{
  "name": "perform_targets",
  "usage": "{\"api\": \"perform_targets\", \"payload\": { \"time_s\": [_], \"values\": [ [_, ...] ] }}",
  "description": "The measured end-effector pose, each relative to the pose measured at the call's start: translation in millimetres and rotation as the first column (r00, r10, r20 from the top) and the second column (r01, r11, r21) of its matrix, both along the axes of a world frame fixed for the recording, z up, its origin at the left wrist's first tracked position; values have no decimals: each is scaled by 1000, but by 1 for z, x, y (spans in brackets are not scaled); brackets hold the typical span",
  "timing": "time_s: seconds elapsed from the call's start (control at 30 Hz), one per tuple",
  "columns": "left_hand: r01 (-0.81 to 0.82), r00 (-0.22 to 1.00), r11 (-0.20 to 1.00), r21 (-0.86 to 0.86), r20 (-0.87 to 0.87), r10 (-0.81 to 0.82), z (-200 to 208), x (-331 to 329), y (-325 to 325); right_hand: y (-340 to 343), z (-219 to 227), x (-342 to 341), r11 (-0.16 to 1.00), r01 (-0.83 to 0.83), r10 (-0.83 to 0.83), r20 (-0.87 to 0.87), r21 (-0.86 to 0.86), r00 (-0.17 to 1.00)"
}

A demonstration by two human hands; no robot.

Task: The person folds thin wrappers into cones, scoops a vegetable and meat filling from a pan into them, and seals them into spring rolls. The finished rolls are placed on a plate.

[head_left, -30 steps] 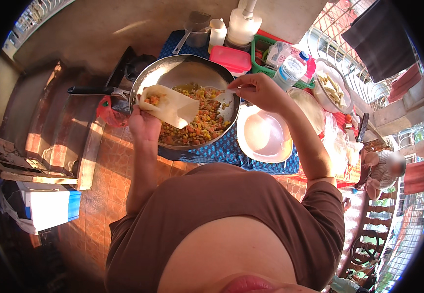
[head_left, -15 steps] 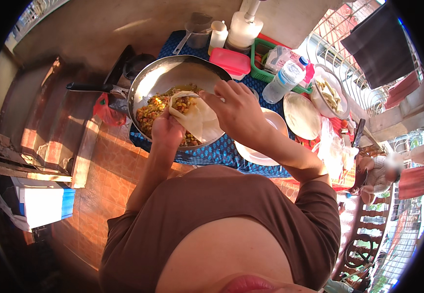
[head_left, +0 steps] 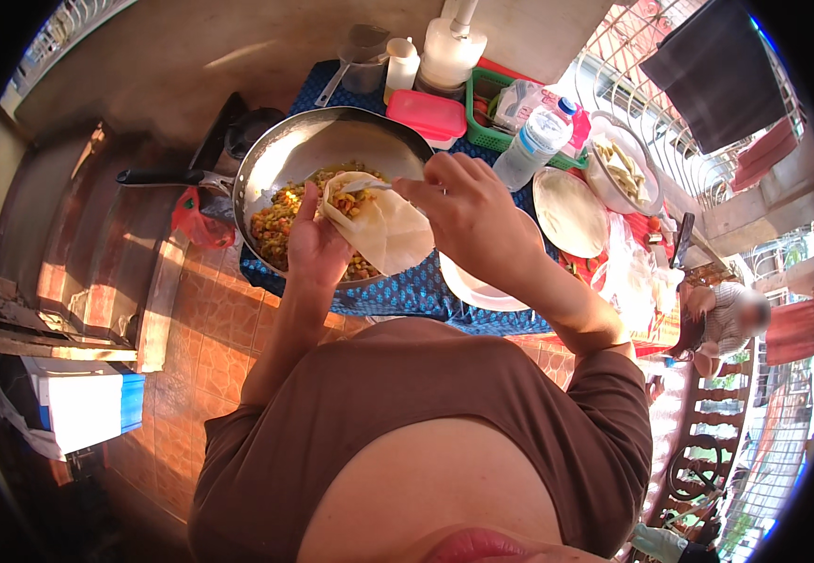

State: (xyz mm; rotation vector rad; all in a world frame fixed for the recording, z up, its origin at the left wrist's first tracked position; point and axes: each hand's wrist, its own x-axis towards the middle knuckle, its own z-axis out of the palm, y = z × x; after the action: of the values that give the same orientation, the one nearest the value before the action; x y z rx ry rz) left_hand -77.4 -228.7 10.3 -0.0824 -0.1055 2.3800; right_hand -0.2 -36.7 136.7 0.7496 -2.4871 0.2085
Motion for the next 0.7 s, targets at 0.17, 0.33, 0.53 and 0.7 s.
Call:
{"api": "perform_targets", "payload": {
  "time_s": [0.17, 0.33, 0.53, 0.7],
  "values": [
    [1, 1000, 999, -39, 24, 0, 2, -4, 4, -5, 0, 4, 999, -28, 27, 5, 32, 1000],
    [-61, 995, 985, -162, -89, 47, 8, 2, 9, 11, 14, -2, 996, -77, 75, -36, -40, 997],
    [-249, 968, 858, -450, -103, 227, 23, 9, 12, 22, 21, -8, 985, -140, 148, 89, -97, 985],
    [-276, 956, 887, -370, -198, 215, 20, 11, 16, 19, 8, -28, 983, -176, 178, 55, -48, 982]
  ]
}}
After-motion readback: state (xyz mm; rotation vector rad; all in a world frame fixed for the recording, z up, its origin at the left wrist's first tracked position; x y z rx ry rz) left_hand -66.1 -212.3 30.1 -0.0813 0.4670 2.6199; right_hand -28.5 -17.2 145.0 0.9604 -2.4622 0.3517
